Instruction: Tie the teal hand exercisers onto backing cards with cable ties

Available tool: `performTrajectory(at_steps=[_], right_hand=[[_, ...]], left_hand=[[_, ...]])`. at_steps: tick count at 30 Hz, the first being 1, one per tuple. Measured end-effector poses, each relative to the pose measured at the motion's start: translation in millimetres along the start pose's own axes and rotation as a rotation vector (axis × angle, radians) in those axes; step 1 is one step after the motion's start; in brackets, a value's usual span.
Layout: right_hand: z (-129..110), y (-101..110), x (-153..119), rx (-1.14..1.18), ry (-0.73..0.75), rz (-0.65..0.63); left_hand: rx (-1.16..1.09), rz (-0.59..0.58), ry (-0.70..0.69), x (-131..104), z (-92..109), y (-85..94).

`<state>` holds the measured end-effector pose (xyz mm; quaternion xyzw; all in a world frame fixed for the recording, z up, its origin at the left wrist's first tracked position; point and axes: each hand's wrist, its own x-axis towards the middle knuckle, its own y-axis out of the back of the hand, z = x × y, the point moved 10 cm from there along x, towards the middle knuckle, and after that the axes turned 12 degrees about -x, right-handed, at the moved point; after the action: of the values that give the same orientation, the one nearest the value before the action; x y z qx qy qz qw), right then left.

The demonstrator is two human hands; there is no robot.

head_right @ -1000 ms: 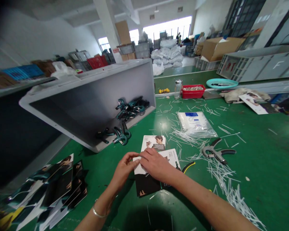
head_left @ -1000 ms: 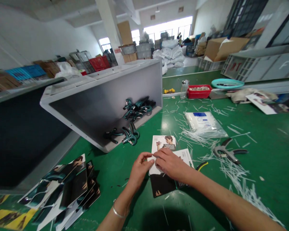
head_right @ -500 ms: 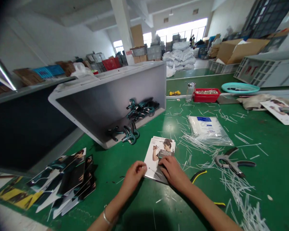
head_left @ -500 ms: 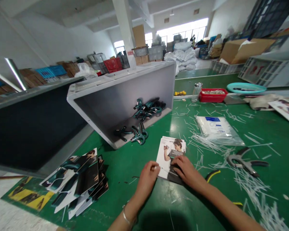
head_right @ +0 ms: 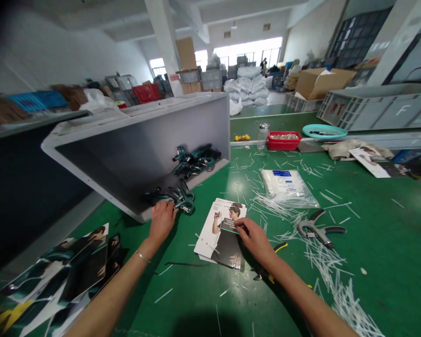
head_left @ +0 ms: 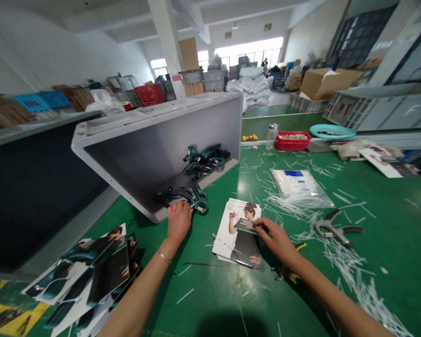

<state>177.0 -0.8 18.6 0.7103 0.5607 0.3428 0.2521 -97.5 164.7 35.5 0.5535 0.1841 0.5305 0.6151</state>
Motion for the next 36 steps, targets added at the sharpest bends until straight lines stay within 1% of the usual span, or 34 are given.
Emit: performTrajectory(at_steps=[2, 3, 5, 6, 8, 10, 11, 13, 14, 15, 16, 18, 19, 20, 21, 23, 25, 27, 29, 31, 33, 36], right_hand=[[-15, 17, 9, -0.039, 0.036, 0.048], [-26, 24, 14, -0.047, 0.069, 0.062], [-49, 32, 24, -0.031, 0.132, 0.037], [-58, 31, 27, -0.012, 0.147, -0.004], [-72, 25, 27, 0.024, 0.141, -0.104], [-78, 17, 20, 0.044, 0.123, -0.178], [-78, 15, 16, 0.059, 0.111, -0.198], [-72, 9, 5, 0.126, 0.073, -0.227], [-66, 6, 0, 0.179, 0.036, -0.244], [-57, 2, -4, 0.245, -0.015, -0.265], [-46, -3, -8, 0.316, -0.077, -0.291], [-24, -13, -13, 0.442, -0.205, -0.338], [-15, -18, -14, 0.49, -0.257, -0.354], [-9, -22, -13, 0.528, -0.292, -0.369], [-5, -26, -12, 0.556, -0.312, -0.386], [-4, -35, -7, 0.594, -0.323, -0.427], [-7, -41, 0, 0.609, -0.323, -0.459], [-12, -44, 7, 0.575, -0.308, -0.476], [-13, -43, 11, 0.505, -0.281, -0.489], [-12, -43, 10, 0.42, -0.256, -0.516], [-7, -42, 6, 0.325, -0.229, -0.513], [-6, -37, -3, 0.099, -0.124, -0.45]], left_hand=[[-0.192, 0.016, -0.036, -7, 20, 22.1], [-0.329, 0.002, -0.022, -8, 27, 32.8], [-0.664, -0.083, 0.065, -9, 40, 46.8], [-0.85, -0.155, 0.124, -9, 49, 48.8], [-1.206, -0.365, 0.236, -11, 75, 42.3], [-1.47, -0.584, 0.344, -18, 105, 28.2], [-1.555, -0.663, 0.397, -21, 117, 19.3], [-1.652, -0.744, 0.465, -26, 132, -0.8], [-1.668, -0.753, 0.466, -28, 135, -11.3], [-1.656, -0.734, 0.44, -29, 134, -21.0], [-1.604, -0.679, 0.394, -30, 129, -29.5], [-1.377, -0.483, 0.285, -36, 107, -40.1], [-1.223, -0.376, 0.246, -42, 94, -42.8], [-1.08, -0.31, 0.225, -51, 84, -46.7], [-0.979, -0.288, 0.225, -63, 76, -53.0], [-0.895, -0.28, 0.239, -87, 70, -64.9], [-0.897, -0.279, 0.249, -103, 73, -72.6], [-0.926, -0.267, 0.28, -112, 78, -76.4], [-0.949, -0.225, 0.333, -111, 78, -75.7], [-0.941, -0.145, 0.348, -103, 74, -67.9], [-0.921, -0.109, 0.278, -90, 76, -60.1], [-0.905, -0.179, 0.101, -76, 90, -58.7]])
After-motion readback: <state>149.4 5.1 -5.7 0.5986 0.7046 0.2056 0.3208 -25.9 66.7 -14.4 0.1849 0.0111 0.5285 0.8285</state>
